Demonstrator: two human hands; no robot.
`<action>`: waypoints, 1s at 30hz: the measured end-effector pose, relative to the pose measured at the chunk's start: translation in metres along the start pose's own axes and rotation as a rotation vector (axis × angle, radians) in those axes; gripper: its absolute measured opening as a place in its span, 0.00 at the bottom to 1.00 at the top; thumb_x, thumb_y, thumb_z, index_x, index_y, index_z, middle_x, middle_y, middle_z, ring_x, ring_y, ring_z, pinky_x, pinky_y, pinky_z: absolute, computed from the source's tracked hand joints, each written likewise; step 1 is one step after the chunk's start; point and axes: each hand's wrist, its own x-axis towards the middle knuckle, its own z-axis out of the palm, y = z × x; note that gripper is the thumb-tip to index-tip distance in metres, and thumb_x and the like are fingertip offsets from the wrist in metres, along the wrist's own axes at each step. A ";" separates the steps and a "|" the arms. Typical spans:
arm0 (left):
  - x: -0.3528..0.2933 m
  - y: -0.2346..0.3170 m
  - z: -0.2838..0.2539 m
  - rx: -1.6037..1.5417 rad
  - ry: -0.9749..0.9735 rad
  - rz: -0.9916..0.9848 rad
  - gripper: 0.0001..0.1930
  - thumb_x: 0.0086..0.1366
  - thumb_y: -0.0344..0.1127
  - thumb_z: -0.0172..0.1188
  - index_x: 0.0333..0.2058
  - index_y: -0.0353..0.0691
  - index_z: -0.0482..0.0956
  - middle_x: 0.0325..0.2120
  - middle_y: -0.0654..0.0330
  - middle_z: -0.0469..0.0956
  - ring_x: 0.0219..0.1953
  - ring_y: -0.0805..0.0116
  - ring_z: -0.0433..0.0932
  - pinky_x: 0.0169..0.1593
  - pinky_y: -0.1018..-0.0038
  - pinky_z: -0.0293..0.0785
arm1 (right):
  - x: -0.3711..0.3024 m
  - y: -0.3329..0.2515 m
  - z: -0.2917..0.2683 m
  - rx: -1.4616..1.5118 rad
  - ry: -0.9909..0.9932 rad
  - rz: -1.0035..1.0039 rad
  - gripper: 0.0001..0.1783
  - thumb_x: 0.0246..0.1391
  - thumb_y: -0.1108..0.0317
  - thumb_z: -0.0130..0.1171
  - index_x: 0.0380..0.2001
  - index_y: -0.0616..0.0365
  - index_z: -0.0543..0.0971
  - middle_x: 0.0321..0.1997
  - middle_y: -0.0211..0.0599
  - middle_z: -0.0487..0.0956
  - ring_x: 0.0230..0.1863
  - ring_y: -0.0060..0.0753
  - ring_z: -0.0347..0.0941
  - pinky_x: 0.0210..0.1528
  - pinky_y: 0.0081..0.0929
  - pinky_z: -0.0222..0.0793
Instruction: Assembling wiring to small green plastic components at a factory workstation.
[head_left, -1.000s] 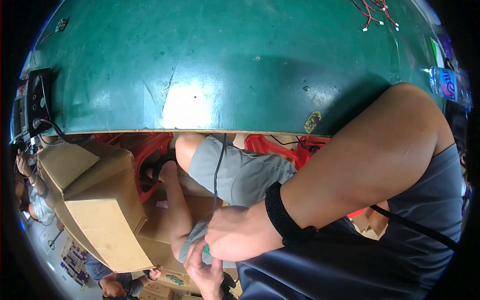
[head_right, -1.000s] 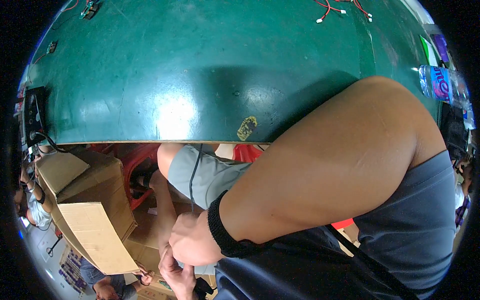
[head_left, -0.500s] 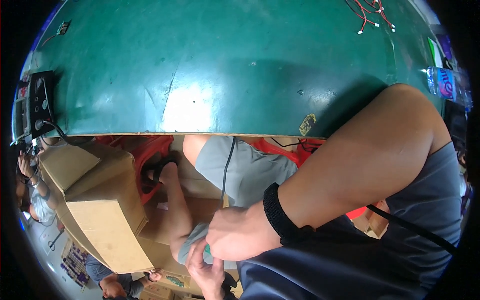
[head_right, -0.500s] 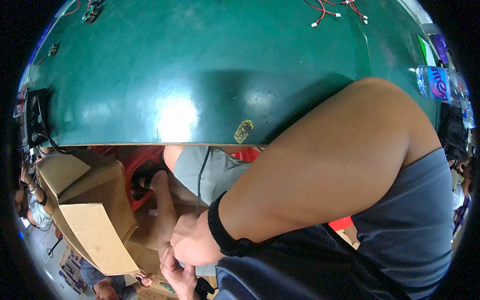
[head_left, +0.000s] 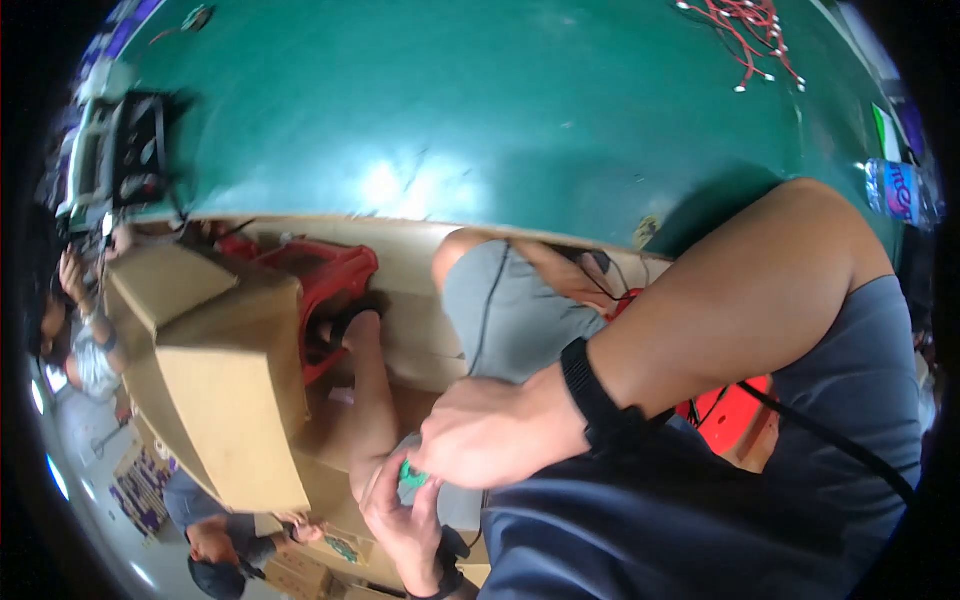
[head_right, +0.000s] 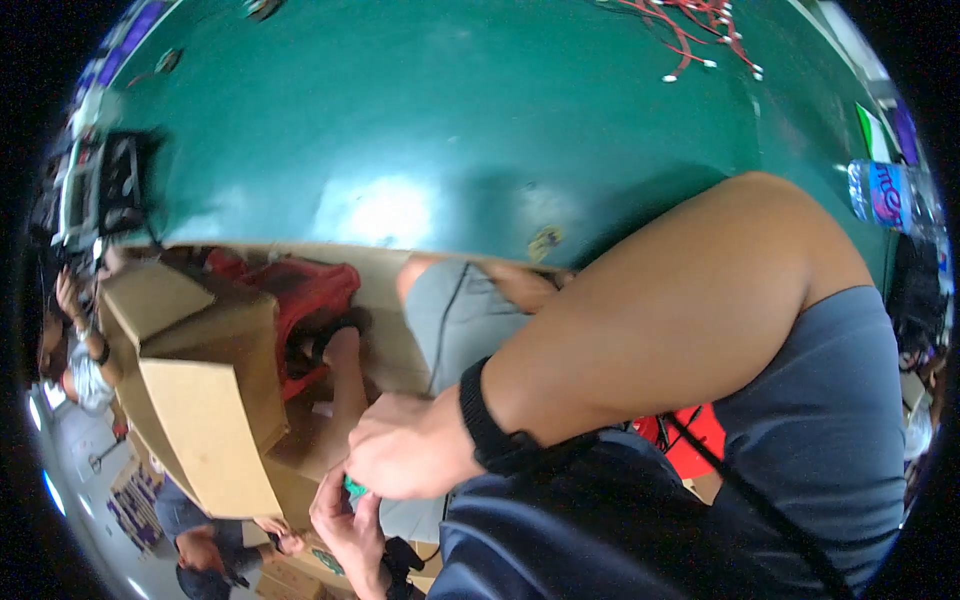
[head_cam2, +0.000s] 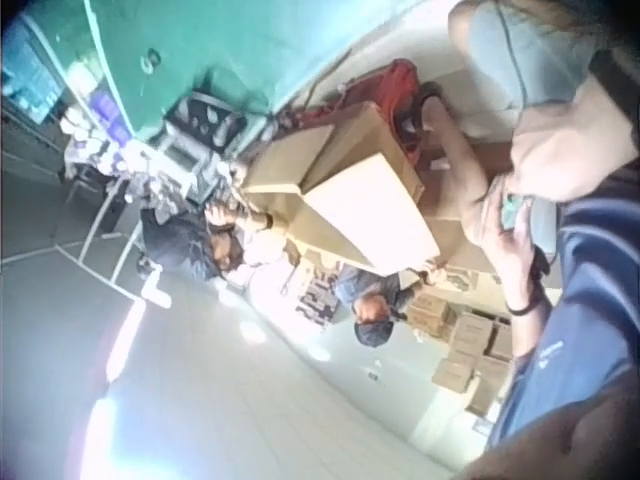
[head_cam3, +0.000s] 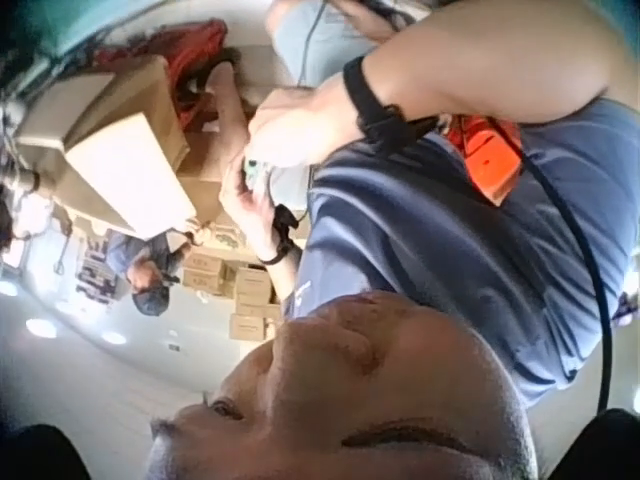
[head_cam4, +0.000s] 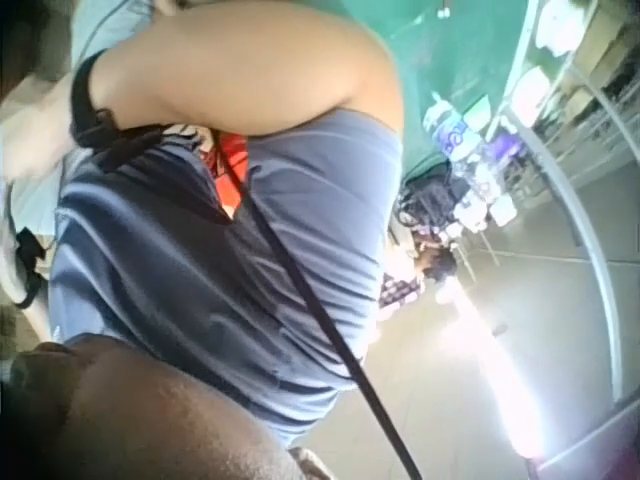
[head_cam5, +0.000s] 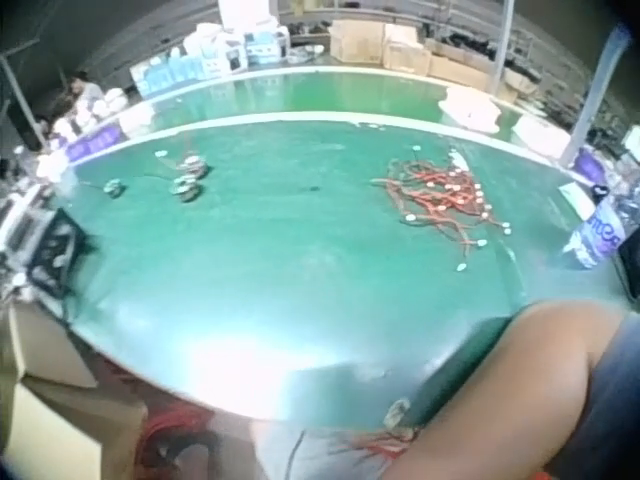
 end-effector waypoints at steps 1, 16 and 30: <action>-0.001 0.003 0.000 -0.060 -0.015 -0.050 0.21 0.53 0.32 0.70 0.44 0.28 0.78 0.35 0.59 0.78 0.37 0.72 0.74 0.44 0.76 0.71 | 0.000 -0.001 -0.001 -0.007 -0.007 -0.004 0.08 0.41 0.67 0.59 0.18 0.61 0.80 0.22 0.49 0.81 0.26 0.51 0.80 0.27 0.43 0.75; -0.032 -0.020 0.009 -0.561 0.124 -0.160 0.20 0.53 0.24 0.71 0.46 0.33 0.80 0.35 0.62 0.82 0.36 0.77 0.78 0.43 0.79 0.74 | 0.026 -0.026 -0.014 -0.233 -0.207 -0.020 0.06 0.52 0.68 0.54 0.31 0.58 0.76 0.22 0.50 0.79 0.27 0.56 0.78 0.28 0.51 0.72; -0.020 -0.015 -0.011 -0.723 -0.086 -0.173 0.19 0.62 0.26 0.65 0.51 0.30 0.76 0.38 0.63 0.82 0.39 0.80 0.77 0.46 0.79 0.75 | 0.027 -0.036 -0.013 -0.420 0.020 -0.209 0.04 0.43 0.74 0.59 0.21 0.51 0.76 0.14 0.38 0.73 0.19 0.48 0.72 0.29 0.41 0.67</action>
